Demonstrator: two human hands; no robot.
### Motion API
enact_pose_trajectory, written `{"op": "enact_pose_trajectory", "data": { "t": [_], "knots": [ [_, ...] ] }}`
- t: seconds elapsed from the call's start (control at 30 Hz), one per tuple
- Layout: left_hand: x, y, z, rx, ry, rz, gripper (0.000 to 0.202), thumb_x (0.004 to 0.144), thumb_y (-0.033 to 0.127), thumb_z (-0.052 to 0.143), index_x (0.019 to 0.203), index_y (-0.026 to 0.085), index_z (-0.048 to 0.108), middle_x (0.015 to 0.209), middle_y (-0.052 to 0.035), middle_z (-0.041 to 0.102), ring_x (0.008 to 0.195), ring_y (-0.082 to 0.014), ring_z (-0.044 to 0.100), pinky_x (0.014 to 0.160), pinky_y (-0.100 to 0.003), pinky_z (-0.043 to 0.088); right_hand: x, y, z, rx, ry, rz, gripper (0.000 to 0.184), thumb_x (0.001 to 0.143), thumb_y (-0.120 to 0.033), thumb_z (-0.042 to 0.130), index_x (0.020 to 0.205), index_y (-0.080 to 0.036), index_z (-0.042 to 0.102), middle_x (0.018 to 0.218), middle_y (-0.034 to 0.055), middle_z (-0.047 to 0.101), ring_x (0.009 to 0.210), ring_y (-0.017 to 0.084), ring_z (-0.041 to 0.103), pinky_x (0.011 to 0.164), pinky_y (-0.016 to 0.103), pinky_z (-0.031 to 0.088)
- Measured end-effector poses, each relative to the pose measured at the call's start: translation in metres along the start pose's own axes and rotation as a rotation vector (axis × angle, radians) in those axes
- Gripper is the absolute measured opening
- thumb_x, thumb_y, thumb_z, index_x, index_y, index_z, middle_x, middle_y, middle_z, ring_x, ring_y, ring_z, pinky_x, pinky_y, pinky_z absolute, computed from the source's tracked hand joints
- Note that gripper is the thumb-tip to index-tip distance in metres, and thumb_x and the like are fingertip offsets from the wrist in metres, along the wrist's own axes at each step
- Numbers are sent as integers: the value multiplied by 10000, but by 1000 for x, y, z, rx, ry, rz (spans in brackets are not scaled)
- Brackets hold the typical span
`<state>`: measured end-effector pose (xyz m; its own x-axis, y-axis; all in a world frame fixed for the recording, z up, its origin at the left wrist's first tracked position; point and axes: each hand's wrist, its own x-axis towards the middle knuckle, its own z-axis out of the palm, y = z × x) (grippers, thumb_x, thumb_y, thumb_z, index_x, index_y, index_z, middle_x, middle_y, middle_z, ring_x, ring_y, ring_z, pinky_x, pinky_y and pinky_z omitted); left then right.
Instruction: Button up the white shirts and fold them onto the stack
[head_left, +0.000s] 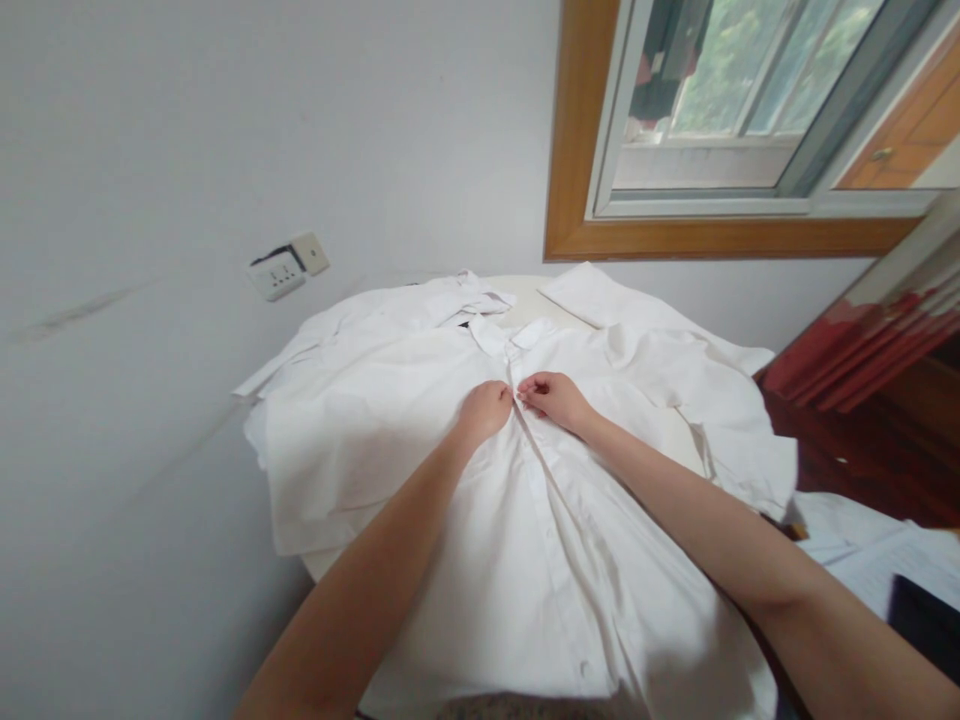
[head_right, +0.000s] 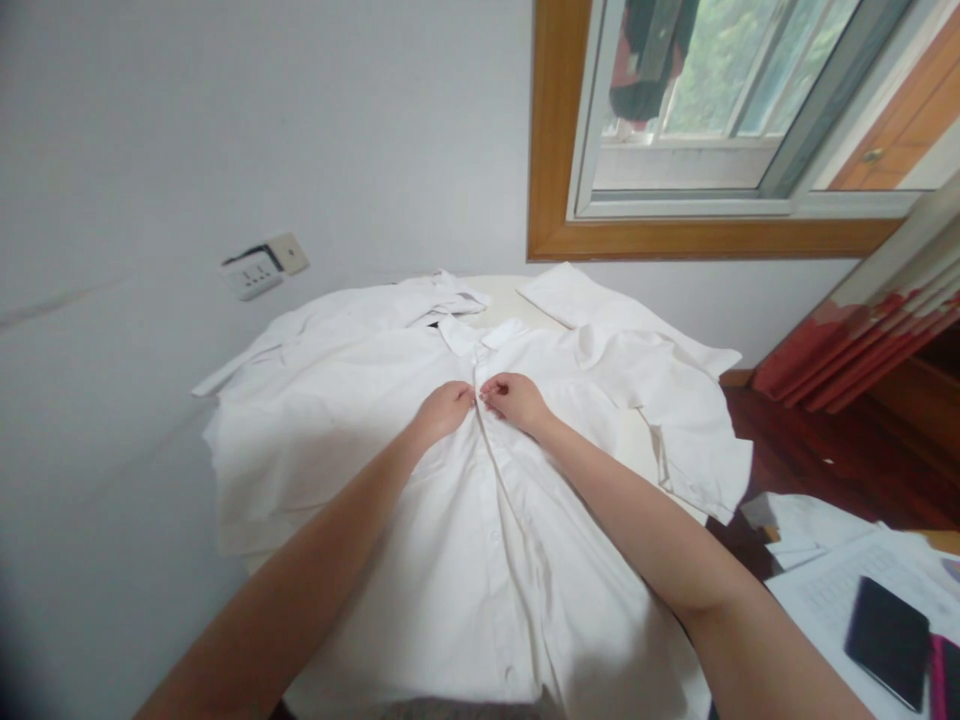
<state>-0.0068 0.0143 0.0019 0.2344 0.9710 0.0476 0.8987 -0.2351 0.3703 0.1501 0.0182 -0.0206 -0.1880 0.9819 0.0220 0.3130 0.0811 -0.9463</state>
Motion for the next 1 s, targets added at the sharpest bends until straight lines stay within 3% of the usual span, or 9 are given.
{"op": "enact_pose_trajectory", "data": {
  "t": [0.1,0.3,0.6,0.73,0.8,0.9,1.0],
  "knots": [
    [0,1,1,-22,16,-7,382,952,297,365,877,163,715,943,-100,723,863,-180,637,744,-254,425,1,0,2,-96,29,-24,116,785,-227,610,842,-150,676,626,-5,653,465,76,521,461,181,415],
    [1,-1,5,-33,35,-44,350,928,315,412,835,175,719,863,-80,727,757,-165,628,661,-240,406,1,1,3,-56,41,-30,112,758,-240,641,790,-137,672,618,4,651,461,83,517,462,195,406],
    [0,2,1,-24,10,-71,312,905,255,425,825,169,714,876,-86,732,788,-177,636,674,-243,414,-1,4,2,-65,17,-75,103,776,-246,643,819,-154,656,649,-1,660,493,84,543,485,188,420],
    [2,1,2,-24,20,-50,315,910,235,405,833,167,703,905,-92,725,823,-179,637,713,-248,426,-2,0,0,-31,-9,-38,140,854,-297,572,826,-170,622,693,7,663,567,100,589,515,189,440],
    [2,0,4,-28,33,-34,317,916,235,397,835,166,695,909,-94,719,834,-179,634,738,-252,431,-3,-3,-1,-118,9,-54,208,905,-329,502,786,-180,585,667,5,648,566,106,585,525,199,424],
    [3,-2,7,-47,66,-3,305,915,224,394,843,167,685,929,-95,710,857,-176,629,774,-256,435,-5,-9,0,-433,67,-174,258,927,-353,476,741,-192,553,649,15,629,573,122,552,554,226,373],
    [3,-3,10,-58,100,20,288,913,221,399,840,172,673,938,-92,702,867,-176,623,780,-259,430,-7,-13,3,-675,110,-274,237,947,-339,449,807,-196,575,768,49,660,672,151,561,592,249,336]
  ]
}}
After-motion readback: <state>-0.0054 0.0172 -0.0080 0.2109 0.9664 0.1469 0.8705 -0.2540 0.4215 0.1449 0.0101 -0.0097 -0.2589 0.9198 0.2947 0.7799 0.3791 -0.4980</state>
